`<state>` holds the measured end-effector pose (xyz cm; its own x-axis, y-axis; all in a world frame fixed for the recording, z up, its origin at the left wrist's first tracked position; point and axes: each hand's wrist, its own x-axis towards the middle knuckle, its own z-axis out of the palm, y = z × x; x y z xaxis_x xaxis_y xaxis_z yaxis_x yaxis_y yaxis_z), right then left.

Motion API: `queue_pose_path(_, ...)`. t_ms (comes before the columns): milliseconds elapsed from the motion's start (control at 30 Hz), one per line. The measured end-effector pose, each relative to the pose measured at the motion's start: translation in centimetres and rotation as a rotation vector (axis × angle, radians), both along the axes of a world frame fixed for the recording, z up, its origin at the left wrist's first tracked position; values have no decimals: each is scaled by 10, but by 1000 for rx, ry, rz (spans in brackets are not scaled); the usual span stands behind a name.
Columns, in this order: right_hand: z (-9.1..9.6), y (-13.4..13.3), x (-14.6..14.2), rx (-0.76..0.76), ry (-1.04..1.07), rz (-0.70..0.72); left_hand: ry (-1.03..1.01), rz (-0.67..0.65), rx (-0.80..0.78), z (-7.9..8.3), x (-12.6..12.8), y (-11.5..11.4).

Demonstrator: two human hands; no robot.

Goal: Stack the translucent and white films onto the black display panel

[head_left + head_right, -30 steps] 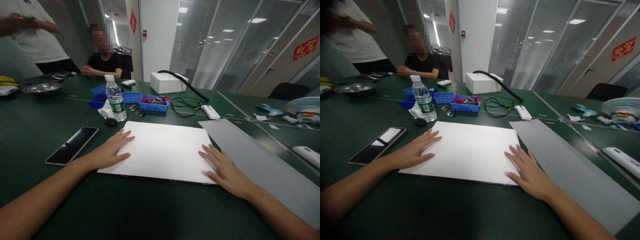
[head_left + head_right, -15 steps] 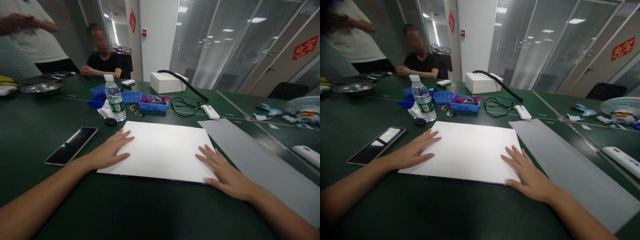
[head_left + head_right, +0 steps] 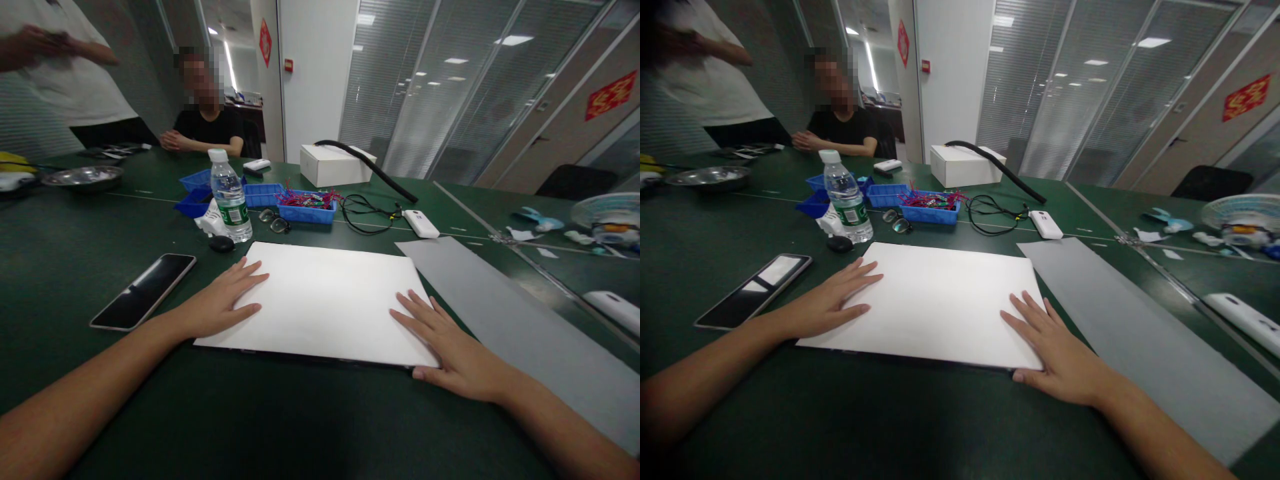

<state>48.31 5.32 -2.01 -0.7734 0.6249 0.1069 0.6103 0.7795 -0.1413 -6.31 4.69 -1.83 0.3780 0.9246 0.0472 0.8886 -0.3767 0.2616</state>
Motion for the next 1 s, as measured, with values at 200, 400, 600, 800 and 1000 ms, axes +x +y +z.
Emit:
queue_pose_path(200,0,0,0,-11,11,-3,-7,-13,27,-2,-2,1)
queue_pose_path(400,-1,0,0,3,3,-3,-3,-10,12,0,-1,0)
queue_pose_path(600,0,0,0,-2,-12,-12,-4,-3,-8,0,0,0)
queue_pose_path(800,0,0,-1,-8,-8,-17,-9,-7,-16,-1,-1,0)
queue_pose_path(1000,-1,3,5,53,10,-38,10,-7,-1,1,0,0)
